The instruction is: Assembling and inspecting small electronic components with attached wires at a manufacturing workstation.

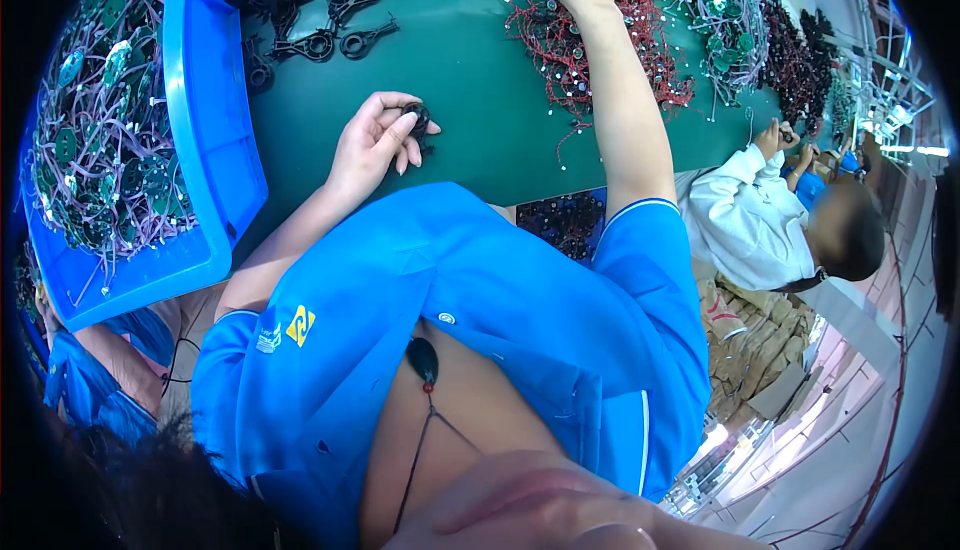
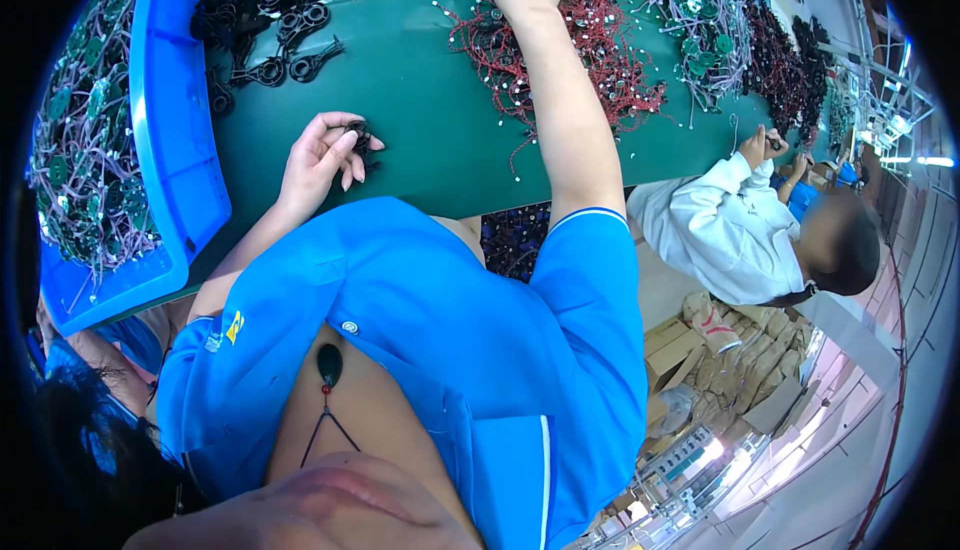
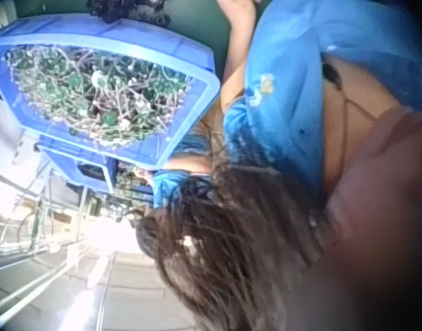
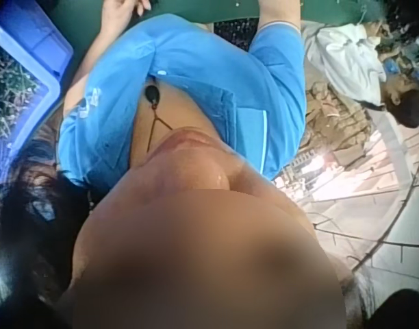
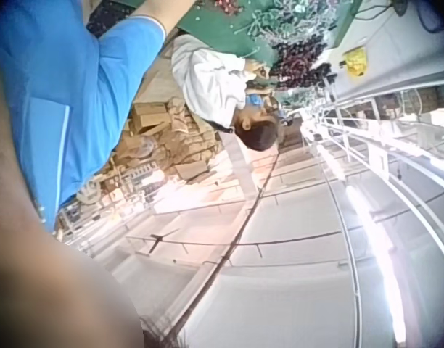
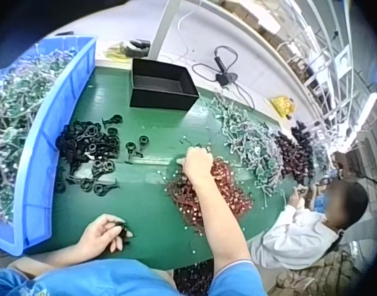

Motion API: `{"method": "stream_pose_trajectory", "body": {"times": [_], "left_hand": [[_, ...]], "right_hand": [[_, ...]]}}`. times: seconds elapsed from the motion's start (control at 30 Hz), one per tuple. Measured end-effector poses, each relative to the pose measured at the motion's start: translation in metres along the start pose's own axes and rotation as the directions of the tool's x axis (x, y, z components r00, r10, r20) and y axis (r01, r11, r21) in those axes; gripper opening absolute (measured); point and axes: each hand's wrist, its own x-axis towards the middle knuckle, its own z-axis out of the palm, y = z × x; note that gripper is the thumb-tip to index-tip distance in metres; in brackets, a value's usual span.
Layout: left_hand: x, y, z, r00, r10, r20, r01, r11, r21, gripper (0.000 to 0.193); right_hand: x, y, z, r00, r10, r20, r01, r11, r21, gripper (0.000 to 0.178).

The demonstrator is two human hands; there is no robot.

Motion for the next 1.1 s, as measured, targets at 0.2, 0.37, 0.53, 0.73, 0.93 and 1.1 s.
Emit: {"method": "stream_pose_trajectory", "body": {"times": [0.2,0.37,0.53,0.73,0.93,1.1], "left_hand": [[0.002,0.004,0.003,1.0,-0.013,-0.021,0.014,1.0,0.013,0.021],[0.001,0.008,0.009,0.997,0.01,-0.082,-0.01,1.0,-0.007,0.021],[-0.006,0.015,0.023,0.995,0.075,-0.067,-0.072,0.996,0.044,0.021],[-0.01,0.011,0.032,0.997,0.079,0.001,-0.079,0.988,0.131,0.025],[-0.017,-0.002,0.036,0.993,0.113,0.034,-0.117,0.974,0.193,0.024],[-0.022,-0.003,0.037,0.97,0.239,0.044,-0.24,0.909,0.341,0.023]], "right_hand": [[-0.026,-0.004,0.015,0.909,-0.141,-0.393,0.154,0.988,0.002,0.018],[-0.113,-0.038,-0.009,0.342,-0.339,-0.876,0.786,0.614,0.07,0.017],[-0.195,-0.067,0.027,0.797,-0.192,-0.572,0.583,0.49,0.648,0.015],[-0.231,-0.068,0.053,0.965,-0.016,-0.263,0.262,0.159,0.952,0.011],[-0.239,-0.051,0.066,0.975,-0.082,-0.205,0.208,0.039,0.977,0.009],[-0.245,-0.044,0.05,0.904,-0.342,0.255,-0.238,0.09,0.967,0.007]]}}
